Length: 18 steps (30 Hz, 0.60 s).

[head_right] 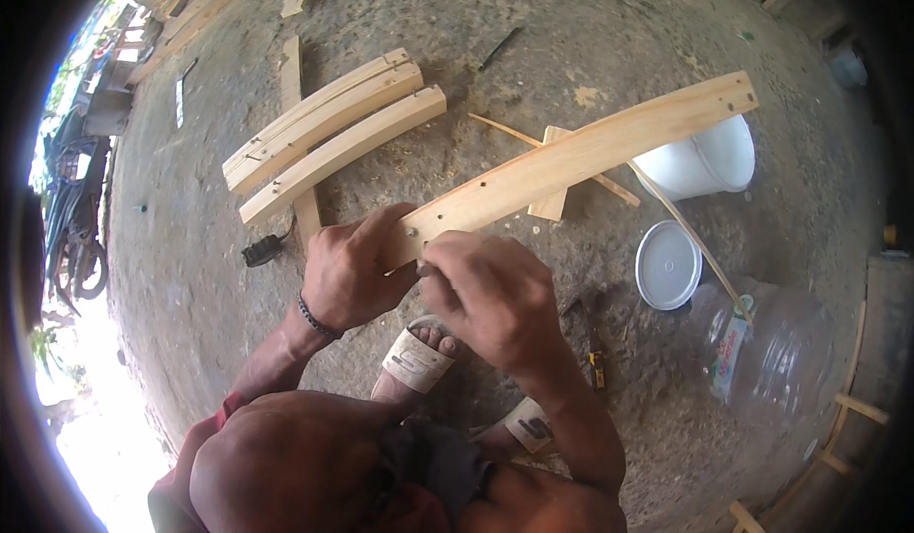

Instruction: The person assembles a wooden furniture piece by hammering nails into a long wooden plank to attach a curved support and then retrieving more nails from a large plastic container.

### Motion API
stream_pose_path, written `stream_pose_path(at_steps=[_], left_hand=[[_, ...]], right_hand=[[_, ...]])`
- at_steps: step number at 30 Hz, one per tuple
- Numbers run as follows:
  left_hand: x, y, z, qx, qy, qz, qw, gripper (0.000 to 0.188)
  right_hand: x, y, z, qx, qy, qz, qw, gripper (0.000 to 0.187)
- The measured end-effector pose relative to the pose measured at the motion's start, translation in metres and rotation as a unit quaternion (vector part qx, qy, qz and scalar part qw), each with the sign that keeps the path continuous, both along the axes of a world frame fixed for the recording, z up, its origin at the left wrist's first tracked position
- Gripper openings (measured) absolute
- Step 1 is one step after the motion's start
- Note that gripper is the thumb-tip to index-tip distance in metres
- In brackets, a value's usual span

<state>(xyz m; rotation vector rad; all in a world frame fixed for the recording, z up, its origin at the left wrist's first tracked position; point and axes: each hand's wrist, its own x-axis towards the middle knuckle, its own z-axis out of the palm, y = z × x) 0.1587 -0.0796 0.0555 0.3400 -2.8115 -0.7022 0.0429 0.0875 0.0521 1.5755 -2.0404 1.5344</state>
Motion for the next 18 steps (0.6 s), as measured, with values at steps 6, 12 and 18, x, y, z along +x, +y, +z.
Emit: stream_pose_path(at_steps=[6,12,18], left_hand=[[0.008,0.001,-0.003,-0.005,-0.004,0.000,1.000,0.049],[0.017,-0.002,-0.005,0.008,-0.016,0.026,0.999,0.049],[0.023,-0.004,-0.010,-0.008,-0.036,0.042,0.998,0.050]], right_hand=[[0.016,-0.015,0.007,0.074,0.091,-0.029,0.993,0.026],[0.029,-0.021,-0.002,0.094,0.038,0.009,0.995,0.037],[0.027,-0.026,-0.020,0.067,-0.057,0.010,0.996,0.031]])
